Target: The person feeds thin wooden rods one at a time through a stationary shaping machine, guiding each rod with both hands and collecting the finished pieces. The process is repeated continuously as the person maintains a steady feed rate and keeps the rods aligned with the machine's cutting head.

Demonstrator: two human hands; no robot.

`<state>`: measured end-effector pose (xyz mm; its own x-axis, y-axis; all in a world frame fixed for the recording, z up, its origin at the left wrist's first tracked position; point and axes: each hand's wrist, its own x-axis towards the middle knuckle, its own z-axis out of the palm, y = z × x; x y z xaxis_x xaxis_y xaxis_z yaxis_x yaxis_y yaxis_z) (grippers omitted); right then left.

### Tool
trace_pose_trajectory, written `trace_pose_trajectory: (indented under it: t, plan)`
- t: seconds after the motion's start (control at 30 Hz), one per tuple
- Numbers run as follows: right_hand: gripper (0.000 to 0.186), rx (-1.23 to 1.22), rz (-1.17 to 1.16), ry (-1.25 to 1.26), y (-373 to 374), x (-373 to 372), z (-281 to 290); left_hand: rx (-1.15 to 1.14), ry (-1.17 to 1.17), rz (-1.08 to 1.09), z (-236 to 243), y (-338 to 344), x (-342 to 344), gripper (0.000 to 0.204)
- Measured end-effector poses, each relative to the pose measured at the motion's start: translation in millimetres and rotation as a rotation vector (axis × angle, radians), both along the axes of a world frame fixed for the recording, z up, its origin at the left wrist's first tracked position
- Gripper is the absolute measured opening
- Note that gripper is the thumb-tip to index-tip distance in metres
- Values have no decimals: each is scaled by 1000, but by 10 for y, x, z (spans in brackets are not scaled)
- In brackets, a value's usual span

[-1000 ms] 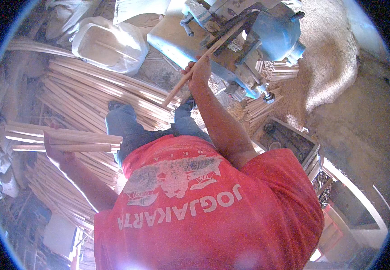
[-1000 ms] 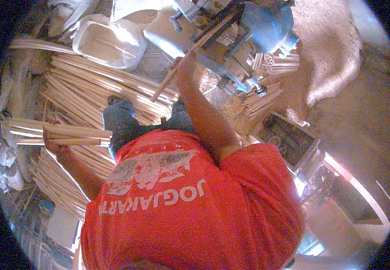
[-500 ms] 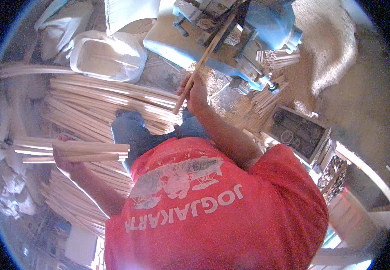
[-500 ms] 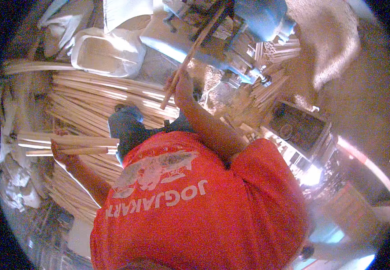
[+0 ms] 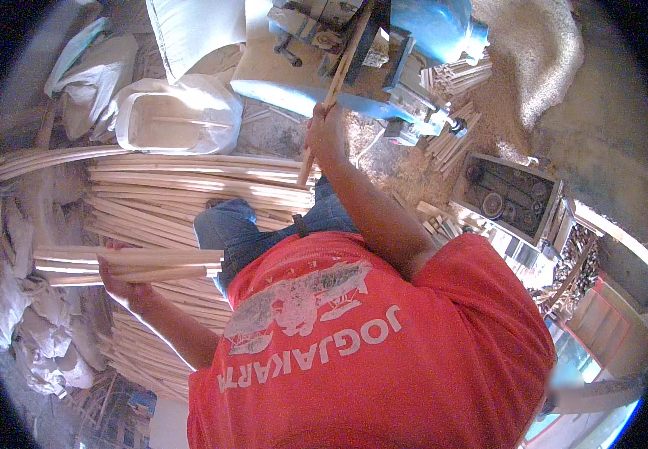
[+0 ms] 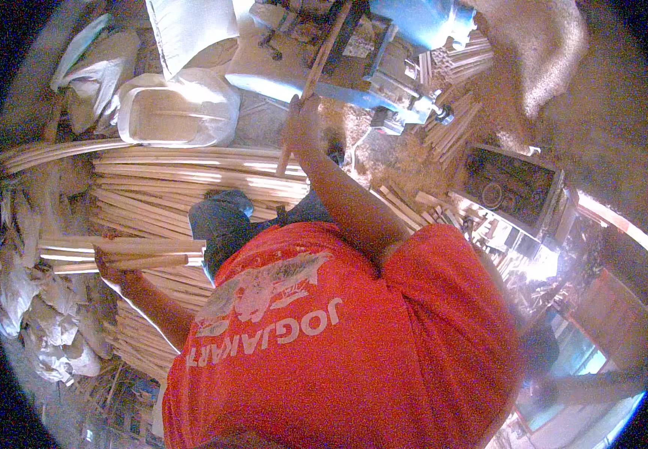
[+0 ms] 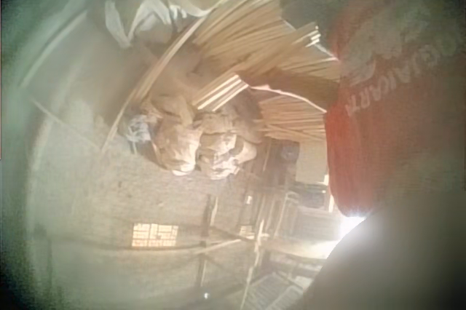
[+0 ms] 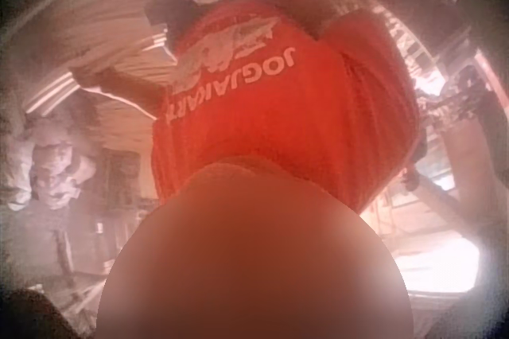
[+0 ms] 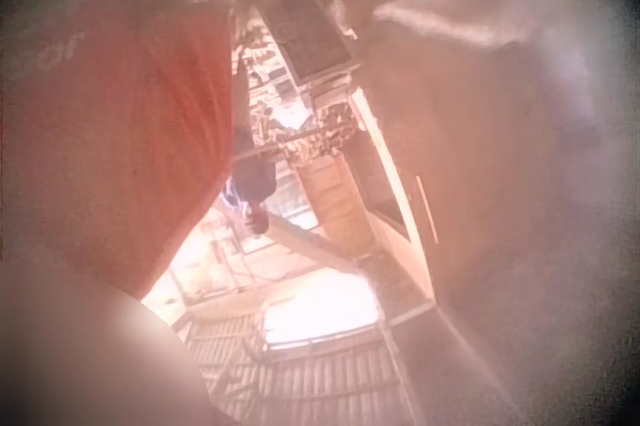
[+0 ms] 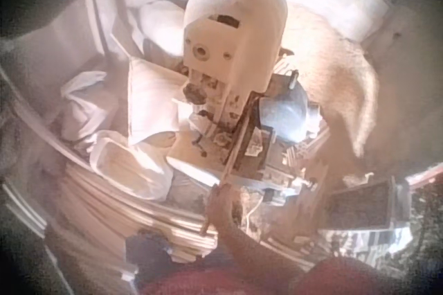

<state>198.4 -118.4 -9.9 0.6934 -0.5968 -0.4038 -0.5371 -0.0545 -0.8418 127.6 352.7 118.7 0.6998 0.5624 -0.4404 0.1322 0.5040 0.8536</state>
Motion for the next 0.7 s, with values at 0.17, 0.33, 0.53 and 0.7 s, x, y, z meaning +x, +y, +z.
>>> trace_pose_trajectory:
  t: [0.17, 0.33, 0.53, 0.7]
  plan:
    - [33, 453, -53, -67, -1, -54, 114, 309, -2, -131, -78, -5, 38, 48]
    - [38, 452, -92, -127, -49, 33, 134, 66, 33, -51, -47, -59, 83, 45]
    - [38, 596, -155, -173, 63, 4, 56, -10, 11, -4, -11, -124, 183, 42]
    - [35, 538, -139, -217, -43, 145, 73, 51, -104, -133, -76, -90, 126, 41]
